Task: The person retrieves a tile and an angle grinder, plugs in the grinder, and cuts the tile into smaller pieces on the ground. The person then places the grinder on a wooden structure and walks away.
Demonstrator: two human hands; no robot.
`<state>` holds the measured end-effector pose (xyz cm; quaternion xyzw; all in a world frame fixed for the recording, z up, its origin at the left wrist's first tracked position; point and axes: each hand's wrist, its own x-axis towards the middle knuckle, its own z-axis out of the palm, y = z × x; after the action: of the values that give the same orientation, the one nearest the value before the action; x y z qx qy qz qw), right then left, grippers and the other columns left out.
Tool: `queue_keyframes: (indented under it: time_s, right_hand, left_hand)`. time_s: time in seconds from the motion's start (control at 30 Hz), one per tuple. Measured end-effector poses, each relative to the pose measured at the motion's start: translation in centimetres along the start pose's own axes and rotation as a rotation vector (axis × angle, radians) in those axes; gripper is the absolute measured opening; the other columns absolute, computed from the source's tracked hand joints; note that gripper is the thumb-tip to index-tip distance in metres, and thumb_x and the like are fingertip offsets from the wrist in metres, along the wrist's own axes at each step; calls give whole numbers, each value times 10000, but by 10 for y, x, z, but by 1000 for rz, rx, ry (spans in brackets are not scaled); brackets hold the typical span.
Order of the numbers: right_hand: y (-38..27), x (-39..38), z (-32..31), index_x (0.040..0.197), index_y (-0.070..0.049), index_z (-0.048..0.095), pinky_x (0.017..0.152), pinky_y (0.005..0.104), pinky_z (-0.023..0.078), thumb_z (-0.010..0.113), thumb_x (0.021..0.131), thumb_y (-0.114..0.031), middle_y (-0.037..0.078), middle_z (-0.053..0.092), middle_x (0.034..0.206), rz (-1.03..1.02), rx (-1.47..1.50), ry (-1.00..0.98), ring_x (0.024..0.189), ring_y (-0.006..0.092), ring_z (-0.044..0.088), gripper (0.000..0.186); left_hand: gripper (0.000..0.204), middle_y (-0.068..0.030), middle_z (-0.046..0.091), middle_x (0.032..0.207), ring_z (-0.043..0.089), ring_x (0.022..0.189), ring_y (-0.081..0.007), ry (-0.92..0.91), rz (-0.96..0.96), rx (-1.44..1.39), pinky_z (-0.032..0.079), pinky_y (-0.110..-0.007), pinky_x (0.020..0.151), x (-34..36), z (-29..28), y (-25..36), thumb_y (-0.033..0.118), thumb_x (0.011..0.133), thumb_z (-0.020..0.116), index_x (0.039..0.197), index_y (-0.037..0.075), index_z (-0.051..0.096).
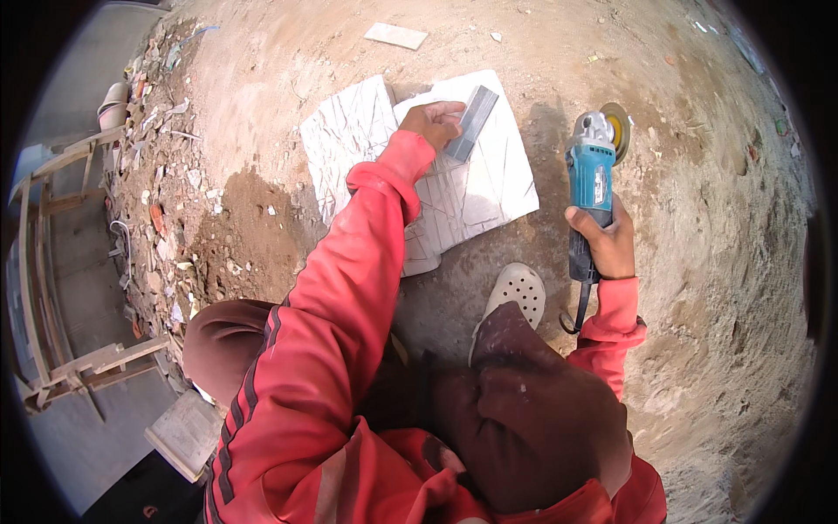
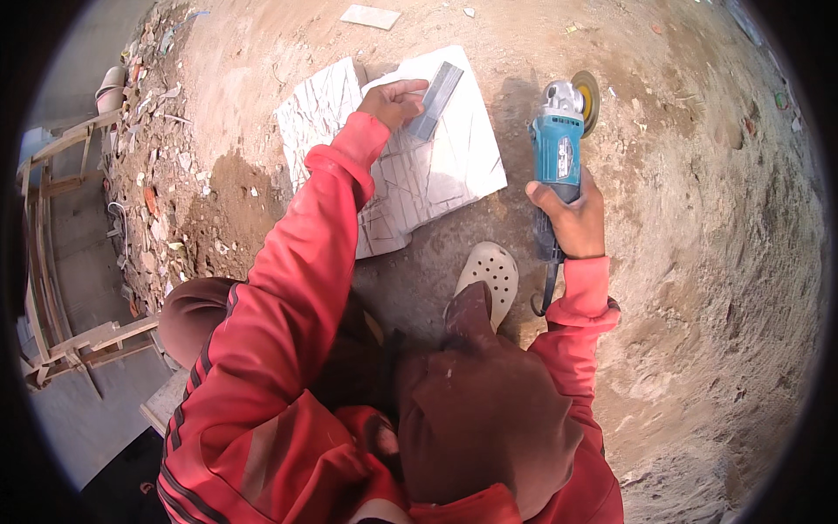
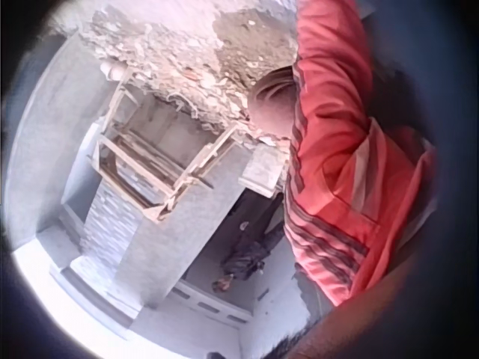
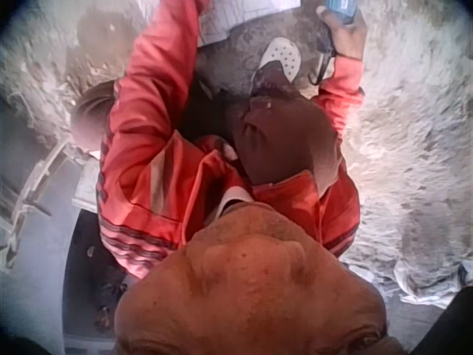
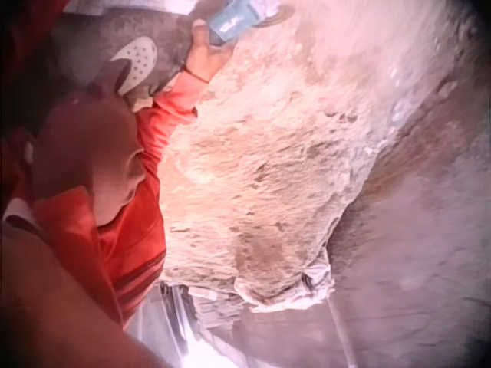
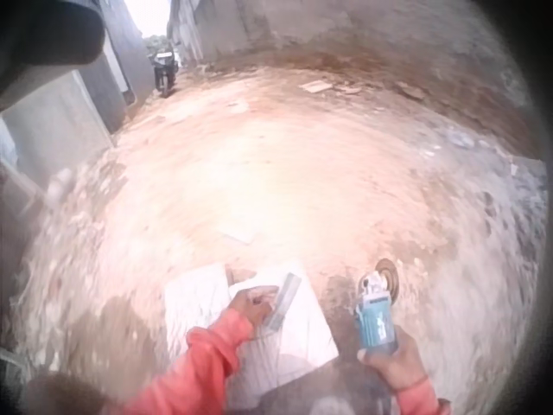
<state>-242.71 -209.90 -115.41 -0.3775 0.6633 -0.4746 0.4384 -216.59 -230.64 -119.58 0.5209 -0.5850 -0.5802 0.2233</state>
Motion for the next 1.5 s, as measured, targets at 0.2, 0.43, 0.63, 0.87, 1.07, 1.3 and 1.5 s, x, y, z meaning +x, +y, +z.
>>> queue_keyframes:
  time_s: [0.2,0.43,0.63,0.87,1.07,1.3,1.5]
  right_hand:
    - [-4,-7,13,1075,11,629,747,268,473,777,795,-185,33,646,892,-10,-13,-25,786,110,571,372]
    - [2,-10,17,1127,17,620,754,282,486,787,790,-184,48,655,928,-2,-32,-39,801,123,589,426]
    - [-7,-3,30,1127,19,620,768,275,490,795,787,-190,56,661,934,-10,-41,-81,821,121,601,435]
    - [4,19,49,1126,25,623,750,320,523,791,776,-215,99,692,950,-132,-15,-18,827,160,649,456]
    - [-2,26,42,1158,31,606,782,336,530,797,760,-225,139,701,982,-152,-145,32,867,195,676,510]
    - [1,24,51,1150,30,601,791,351,529,807,752,-233,137,701,985,-166,-219,63,866,204,675,520]
    - [0,31,56,1121,29,609,734,309,521,798,762,-211,89,687,901,-112,-217,77,777,156,638,471]
  left_hand:
    - [342,-114,697,1126,681,964,-184,-100,-100,-287,557,-315,875,0,-19,-18,15,904,641,1243,-30,634]
    - [313,-123,704,1112,697,939,-204,-77,-107,-234,568,-320,879,3,-22,-27,31,913,643,1217,-39,637]
    - [235,-84,738,897,678,900,-132,544,82,482,532,-285,781,-10,-26,-16,146,915,628,1116,96,738]
    - [521,-175,547,1321,640,1017,-192,99,650,109,536,-305,807,-77,114,-2,182,1001,542,1449,-54,420]
    - [561,-197,510,1250,560,1093,-302,104,540,-23,461,-368,935,-68,139,-9,143,979,523,1491,-22,364]
    - [518,-230,535,1229,544,1142,-349,71,488,-133,434,-395,986,-74,133,-13,129,968,524,1458,-11,431]
    - [464,-183,506,1292,603,987,-299,102,699,371,504,-378,861,-40,78,-6,141,948,603,1389,19,521]
